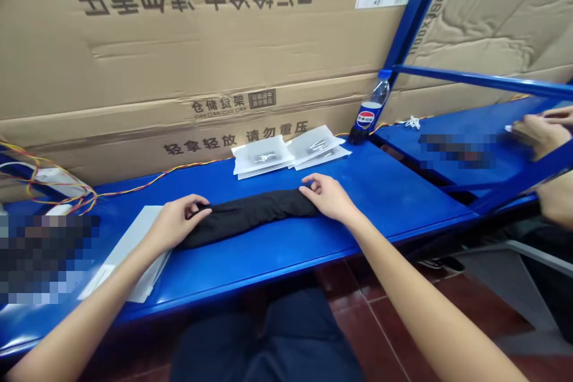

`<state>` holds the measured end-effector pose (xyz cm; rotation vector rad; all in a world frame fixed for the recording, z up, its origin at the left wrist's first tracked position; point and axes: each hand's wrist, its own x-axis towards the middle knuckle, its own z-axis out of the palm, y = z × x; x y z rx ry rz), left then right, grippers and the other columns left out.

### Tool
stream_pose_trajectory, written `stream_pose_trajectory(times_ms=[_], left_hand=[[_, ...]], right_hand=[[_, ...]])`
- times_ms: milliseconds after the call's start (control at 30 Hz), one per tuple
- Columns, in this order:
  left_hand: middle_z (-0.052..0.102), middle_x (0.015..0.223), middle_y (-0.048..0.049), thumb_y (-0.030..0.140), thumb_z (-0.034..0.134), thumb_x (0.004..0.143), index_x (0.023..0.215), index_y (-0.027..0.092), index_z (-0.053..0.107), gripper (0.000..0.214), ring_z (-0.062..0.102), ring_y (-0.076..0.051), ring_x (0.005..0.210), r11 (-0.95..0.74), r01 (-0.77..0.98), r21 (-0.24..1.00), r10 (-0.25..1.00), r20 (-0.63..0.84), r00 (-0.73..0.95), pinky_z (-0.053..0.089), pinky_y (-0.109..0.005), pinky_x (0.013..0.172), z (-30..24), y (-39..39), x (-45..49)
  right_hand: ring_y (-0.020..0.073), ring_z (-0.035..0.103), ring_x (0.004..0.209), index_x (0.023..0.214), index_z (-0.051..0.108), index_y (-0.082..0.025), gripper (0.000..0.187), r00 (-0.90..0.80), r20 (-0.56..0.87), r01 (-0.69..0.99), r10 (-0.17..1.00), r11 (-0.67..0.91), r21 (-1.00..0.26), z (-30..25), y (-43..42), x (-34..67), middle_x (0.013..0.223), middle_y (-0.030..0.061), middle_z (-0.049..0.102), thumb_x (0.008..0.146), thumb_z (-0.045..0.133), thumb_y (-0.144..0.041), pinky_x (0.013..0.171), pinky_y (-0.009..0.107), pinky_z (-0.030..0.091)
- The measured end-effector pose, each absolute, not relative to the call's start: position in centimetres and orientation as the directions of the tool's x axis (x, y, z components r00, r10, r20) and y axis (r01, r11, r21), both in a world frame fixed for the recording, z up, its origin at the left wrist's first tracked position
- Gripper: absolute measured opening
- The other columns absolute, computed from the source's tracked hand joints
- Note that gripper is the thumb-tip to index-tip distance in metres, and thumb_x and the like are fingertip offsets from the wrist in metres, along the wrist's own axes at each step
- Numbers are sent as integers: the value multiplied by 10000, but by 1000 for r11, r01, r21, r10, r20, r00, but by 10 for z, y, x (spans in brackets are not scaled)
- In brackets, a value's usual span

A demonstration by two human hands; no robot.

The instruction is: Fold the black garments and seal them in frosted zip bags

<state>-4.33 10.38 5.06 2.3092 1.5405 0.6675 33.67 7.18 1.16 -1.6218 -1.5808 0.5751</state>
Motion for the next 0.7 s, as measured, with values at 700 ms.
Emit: stream_pose_trajectory(times_ms=[700], left_hand=[[765, 1113, -78, 340, 654, 968, 1035, 234, 733, 148, 686, -278, 1095, -731, 531, 430, 680, 385, 624, 546, -448, 996, 28, 98, -53]], right_hand=[[210, 678, 800, 997, 760, -185, 164, 111, -203, 771, 973, -214, -601, 67, 100, 339, 913, 87, 767, 937, 711, -329, 646, 288, 502]])
